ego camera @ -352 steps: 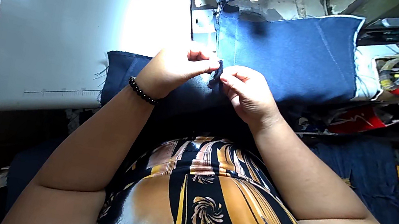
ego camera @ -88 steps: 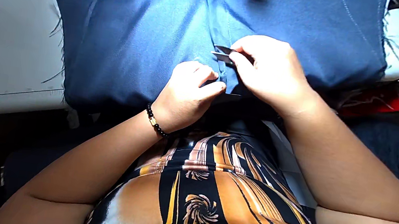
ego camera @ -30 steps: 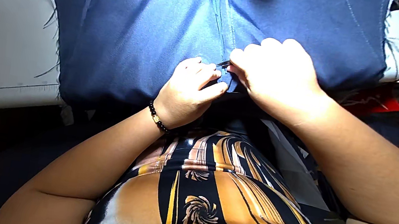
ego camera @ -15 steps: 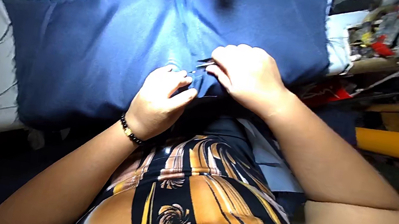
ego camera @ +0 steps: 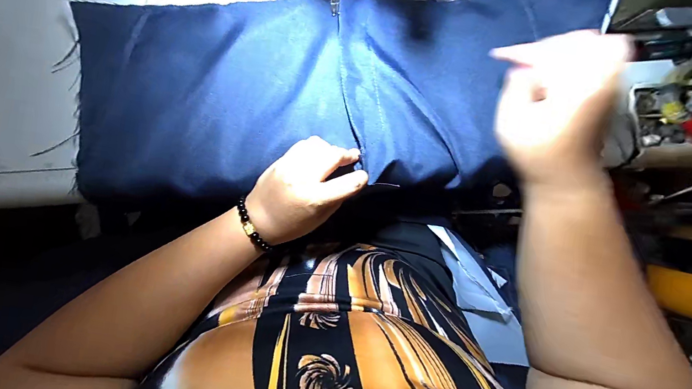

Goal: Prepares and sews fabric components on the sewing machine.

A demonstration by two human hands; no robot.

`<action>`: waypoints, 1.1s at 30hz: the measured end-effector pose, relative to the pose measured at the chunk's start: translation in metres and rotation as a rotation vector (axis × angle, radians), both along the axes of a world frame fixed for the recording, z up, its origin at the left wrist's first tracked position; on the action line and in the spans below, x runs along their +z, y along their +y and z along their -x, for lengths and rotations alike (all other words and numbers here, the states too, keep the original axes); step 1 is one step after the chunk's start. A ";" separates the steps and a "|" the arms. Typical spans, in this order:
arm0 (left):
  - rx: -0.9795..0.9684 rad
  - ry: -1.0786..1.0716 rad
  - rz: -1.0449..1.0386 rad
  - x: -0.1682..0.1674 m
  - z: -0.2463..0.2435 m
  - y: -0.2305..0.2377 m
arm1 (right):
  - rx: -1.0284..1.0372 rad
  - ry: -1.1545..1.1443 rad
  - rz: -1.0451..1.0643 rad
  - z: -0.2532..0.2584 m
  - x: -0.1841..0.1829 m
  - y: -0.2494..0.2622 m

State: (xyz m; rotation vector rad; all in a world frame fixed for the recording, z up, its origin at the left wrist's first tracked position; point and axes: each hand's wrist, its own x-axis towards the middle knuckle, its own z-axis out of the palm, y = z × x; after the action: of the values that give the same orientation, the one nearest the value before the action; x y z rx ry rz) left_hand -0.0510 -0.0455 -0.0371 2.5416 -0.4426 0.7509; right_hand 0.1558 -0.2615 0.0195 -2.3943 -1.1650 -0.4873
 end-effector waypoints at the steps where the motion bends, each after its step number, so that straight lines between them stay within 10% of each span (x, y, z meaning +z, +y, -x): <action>1: -0.015 0.015 0.003 0.001 0.001 0.000 | 0.239 0.013 -0.045 0.025 -0.004 0.027; 4: -0.024 0.014 0.047 0.001 0.003 0.000 | 0.583 0.190 0.100 0.057 -0.014 0.083; 11: 0.065 0.181 0.463 0.033 -0.016 0.016 | 0.342 0.412 -0.070 0.069 -0.035 0.069; 18: -0.137 0.295 -0.094 0.044 -0.066 0.043 | 0.300 0.463 -0.176 0.078 -0.035 0.057; 26: -0.143 0.295 -0.245 0.038 -0.069 0.030 | 0.314 0.438 -0.154 0.081 -0.037 0.055; 33: 0.415 0.487 0.028 0.035 -0.049 0.018 | 0.240 0.421 -0.089 0.086 -0.035 0.058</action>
State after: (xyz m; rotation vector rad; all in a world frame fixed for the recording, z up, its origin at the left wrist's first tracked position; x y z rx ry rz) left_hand -0.0017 -0.0277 -0.0017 2.6969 0.2588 0.2396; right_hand 0.0701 -0.2033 -0.0158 -2.1051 -1.1825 0.0430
